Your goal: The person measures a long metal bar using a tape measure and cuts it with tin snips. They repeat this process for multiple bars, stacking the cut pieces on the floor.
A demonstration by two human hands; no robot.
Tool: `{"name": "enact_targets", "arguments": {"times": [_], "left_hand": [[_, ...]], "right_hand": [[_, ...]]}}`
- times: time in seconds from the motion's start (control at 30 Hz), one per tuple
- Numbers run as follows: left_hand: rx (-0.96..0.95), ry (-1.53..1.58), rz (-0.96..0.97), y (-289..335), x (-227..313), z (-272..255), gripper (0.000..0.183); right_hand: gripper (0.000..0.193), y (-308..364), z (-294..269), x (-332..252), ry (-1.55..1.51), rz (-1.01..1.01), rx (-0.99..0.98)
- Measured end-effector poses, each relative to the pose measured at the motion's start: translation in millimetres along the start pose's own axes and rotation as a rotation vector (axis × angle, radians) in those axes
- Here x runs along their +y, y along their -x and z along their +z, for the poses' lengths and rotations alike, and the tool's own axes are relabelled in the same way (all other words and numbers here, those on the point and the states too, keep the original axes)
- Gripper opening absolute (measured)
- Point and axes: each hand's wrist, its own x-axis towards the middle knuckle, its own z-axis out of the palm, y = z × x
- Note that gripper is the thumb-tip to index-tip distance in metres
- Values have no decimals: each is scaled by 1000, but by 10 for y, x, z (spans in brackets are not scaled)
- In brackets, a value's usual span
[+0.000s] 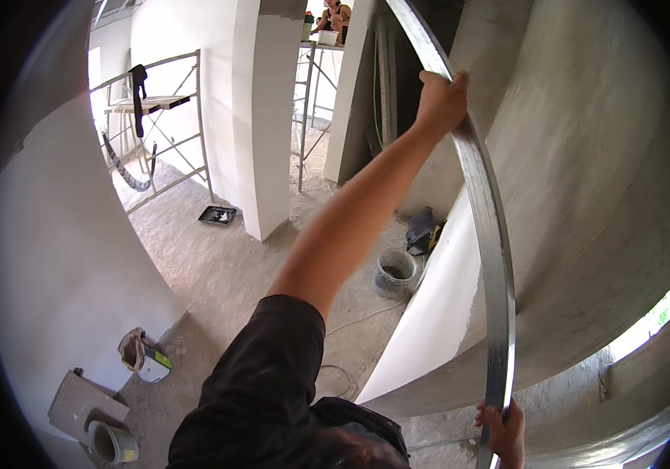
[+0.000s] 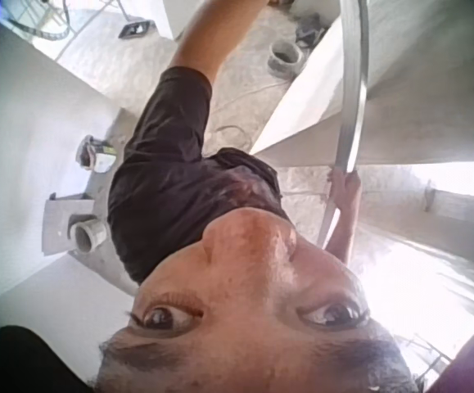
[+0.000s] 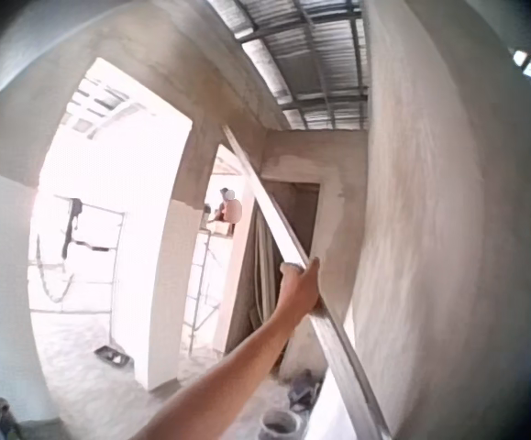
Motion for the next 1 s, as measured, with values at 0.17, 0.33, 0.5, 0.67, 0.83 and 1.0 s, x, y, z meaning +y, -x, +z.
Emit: {"name": "enact_targets", "arguments": {"times": [0.17, 0.33, 0.5, 0.67, 0.83, 1.0], "left_hand": [[-21, -147, -93, -573, -401, -341, 83], [-75, -243, -188, -923, -941, -542, 89], [-5, -221, -300, -1152, -1524, -854, 83], [18, -388, -357, -1460, -2129, -1175, 90], [-166, -402, -451, -1347, -2373, -1427, 90], [-119, -268, -381, -619, -2937, -2273, 75]], "right_hand": [[27, -420, 553, -318, 55, -54, -50], [57, -347, 478, 633, 453, 54, -277], [36, -160, 1445, 1767, 196, 325, -255], [26, -324, 1885, 1947, 117, 265, -120], [24, -803, 2211, 1835, 88, 170, -98], [27, -1582, 2748, 1386, 131, 115, -162]]}}
